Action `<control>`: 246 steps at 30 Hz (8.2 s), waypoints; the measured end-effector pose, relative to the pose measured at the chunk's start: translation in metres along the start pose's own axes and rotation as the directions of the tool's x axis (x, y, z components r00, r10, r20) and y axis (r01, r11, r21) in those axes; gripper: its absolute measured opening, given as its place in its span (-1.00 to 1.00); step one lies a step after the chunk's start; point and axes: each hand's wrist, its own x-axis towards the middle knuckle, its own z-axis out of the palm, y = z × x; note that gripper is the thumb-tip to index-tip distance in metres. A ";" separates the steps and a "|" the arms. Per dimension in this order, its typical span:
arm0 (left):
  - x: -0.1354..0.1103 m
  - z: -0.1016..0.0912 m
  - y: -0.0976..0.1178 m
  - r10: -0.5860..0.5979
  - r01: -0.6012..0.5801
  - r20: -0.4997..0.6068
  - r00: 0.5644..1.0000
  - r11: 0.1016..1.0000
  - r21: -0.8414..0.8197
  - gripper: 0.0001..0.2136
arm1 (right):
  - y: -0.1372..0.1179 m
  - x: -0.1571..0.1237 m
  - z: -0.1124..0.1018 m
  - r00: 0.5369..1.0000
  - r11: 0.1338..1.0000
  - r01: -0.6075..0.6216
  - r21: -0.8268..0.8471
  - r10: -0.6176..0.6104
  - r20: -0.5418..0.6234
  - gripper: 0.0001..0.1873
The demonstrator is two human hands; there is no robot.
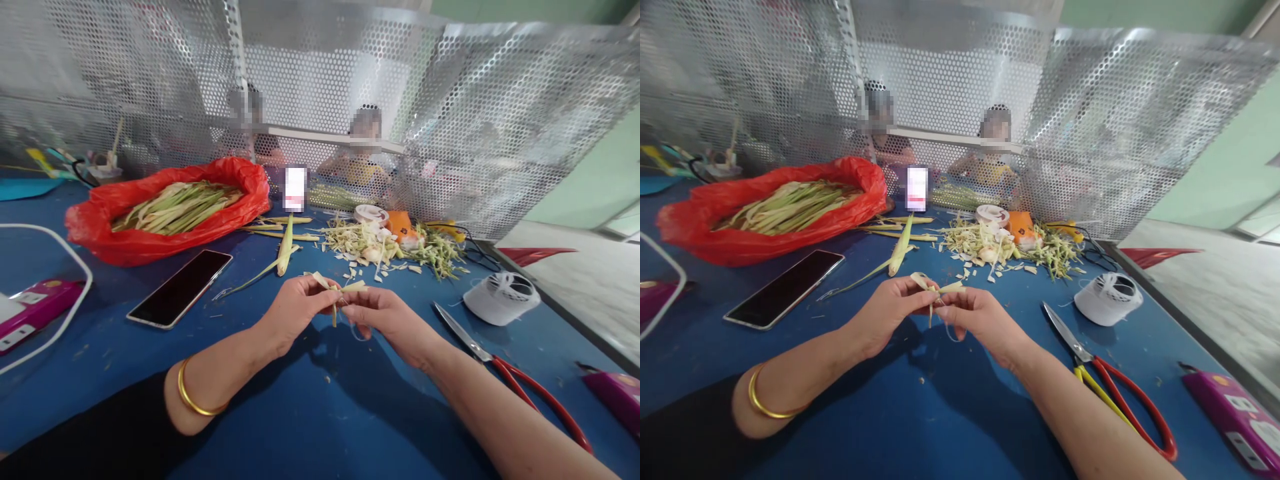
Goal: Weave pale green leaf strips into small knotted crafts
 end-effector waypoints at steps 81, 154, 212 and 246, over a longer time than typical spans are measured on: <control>-0.011 0.005 -0.001 -0.395 0.449 0.225 0.891 0.839 -0.307 -0.83 | -0.010 -0.005 0.013 0.949 0.973 0.232 -0.014 -0.230 -0.215 -0.71; -0.019 -0.017 -0.003 -0.369 0.330 0.063 0.927 0.885 0.329 -0.91 | 0.004 -0.016 0.030 0.999 0.549 0.037 -0.835 0.004 0.047 -0.93; -0.007 -0.019 -0.004 -0.301 0.236 0.224 0.927 0.932 0.275 -0.83 | 0.005 -0.009 0.009 0.996 0.912 0.070 -0.405 -0.088 -0.026 -0.86; -0.011 -0.021 -0.021 0.496 -0.533 0.319 0.807 0.382 0.754 -0.90 | 0.025 -0.006 0.024 0.993 0.947 0.011 -0.322 -0.047 -0.104 -0.91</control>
